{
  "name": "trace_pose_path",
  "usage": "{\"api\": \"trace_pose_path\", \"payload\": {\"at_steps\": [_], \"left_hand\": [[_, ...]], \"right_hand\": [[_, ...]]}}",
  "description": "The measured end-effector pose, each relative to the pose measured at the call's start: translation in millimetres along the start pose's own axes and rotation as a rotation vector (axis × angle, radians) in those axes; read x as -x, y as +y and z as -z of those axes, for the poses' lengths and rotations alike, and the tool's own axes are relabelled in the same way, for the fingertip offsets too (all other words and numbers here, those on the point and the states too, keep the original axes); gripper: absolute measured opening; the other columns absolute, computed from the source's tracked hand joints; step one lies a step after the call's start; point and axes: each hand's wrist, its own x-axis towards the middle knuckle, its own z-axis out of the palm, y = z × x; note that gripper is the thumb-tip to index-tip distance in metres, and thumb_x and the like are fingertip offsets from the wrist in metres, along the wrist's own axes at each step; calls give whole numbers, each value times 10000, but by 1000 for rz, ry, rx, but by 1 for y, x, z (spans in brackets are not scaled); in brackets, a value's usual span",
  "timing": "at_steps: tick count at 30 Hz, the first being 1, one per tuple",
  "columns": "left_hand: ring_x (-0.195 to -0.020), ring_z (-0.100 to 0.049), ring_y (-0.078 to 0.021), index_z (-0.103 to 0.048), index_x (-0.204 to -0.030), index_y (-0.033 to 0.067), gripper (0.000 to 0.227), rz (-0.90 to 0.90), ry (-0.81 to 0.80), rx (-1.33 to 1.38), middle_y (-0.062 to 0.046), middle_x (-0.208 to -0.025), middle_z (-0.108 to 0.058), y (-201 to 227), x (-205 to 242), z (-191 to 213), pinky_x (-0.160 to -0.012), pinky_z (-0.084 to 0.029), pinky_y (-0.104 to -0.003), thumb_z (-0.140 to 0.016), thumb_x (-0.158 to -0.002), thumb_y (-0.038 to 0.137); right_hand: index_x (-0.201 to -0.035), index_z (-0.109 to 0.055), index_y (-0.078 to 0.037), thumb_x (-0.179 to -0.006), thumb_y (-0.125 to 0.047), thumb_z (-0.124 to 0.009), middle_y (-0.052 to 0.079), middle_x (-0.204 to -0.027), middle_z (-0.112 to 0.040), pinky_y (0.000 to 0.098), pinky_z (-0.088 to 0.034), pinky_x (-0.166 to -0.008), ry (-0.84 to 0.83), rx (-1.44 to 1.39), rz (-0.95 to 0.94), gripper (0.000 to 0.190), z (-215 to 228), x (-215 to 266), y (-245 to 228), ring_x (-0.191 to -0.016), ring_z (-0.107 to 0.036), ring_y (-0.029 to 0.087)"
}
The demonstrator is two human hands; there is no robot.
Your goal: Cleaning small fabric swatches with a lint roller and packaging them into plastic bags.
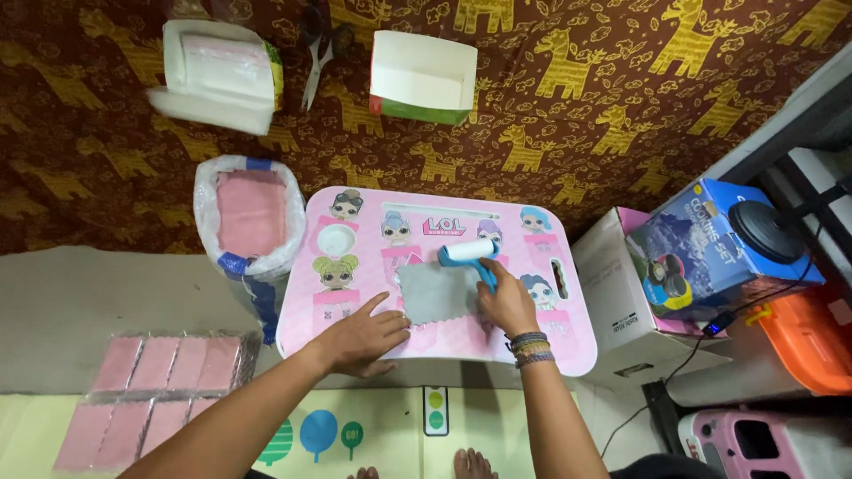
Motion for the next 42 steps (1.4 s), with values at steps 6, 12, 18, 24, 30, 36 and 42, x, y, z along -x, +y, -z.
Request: {"api": "trace_pose_path", "payload": {"at_steps": [6, 12, 18, 24, 30, 36, 42], "left_hand": [[-1252, -570, -285, -621, -1221, 27, 554, 6, 28, 19, -143, -1263, -624, 0, -3, 10, -1192, -221, -652, -794, -810, 354], [-1225, -575, -269, -624, -1215, 35, 574, 40, 21, 50, -123, -1205, -628, 6, -6, 16, -1203, -209, -646, -824, -768, 335], [-1223, -577, -268, -603, -1239, 46, 607, 32, 35, 61, -108, -1212, -620, 2, -4, 0, -1193, -204, -656, -836, -770, 353], [-1319, -504, -337, -536, -1358, 38, 721, 87, 10, 113, -172, -1330, -549, 3, 9, 18, -1185, -303, -563, -831, -789, 369], [-1502, -294, -408, -437, -1479, 29, 905, 160, -73, 128, -238, -1572, -373, -4, 18, 10, -1190, -251, -567, -841, -778, 434], [-1544, -178, -443, -372, -1537, 27, 986, 217, -146, 103, -265, -1645, -256, -5, 21, 3, -1219, -187, -585, -839, -795, 476], [-1562, -244, -416, -422, -1545, 45, 711, 172, -92, -69, -243, -1672, -302, -48, 32, -74, -1219, -253, -565, -668, -896, 200]], "right_hand": [[-1382, -600, -251, -856, -290, -650, 206, -1177, -720, 484, -527, -924, 13, -89, 55, 530, -3, 16, 27, -1093, -673, 407], [-1353, -636, -296, -855, -291, -664, 183, -928, -759, 447, -562, -808, -15, -43, -155, 499, 25, 86, 26, -872, -731, 368], [-1284, -679, -195, -837, -253, -730, 132, -773, -748, 382, -555, -670, -2, -161, -30, 454, 26, 95, 51, -668, -717, 243], [-1287, -607, -15, -872, -202, -753, 126, -706, -665, 348, -415, -454, -85, -939, -484, 477, -29, 71, 105, -527, -560, 208], [-1141, -659, -41, -905, -259, -591, 79, -765, -652, 330, -475, -519, -410, -1447, -529, 328, -25, 59, 97, -599, -579, 184], [-1041, -659, 12, -953, -320, -584, 55, -768, -636, 304, -458, -524, -353, -1662, -431, 352, -18, 19, 103, -607, -552, 167], [-1044, -602, -66, -1034, -390, -591, 61, -829, -667, 297, -473, -522, -42, -1620, -114, 324, 44, -60, 51, -604, -584, 160]]}}
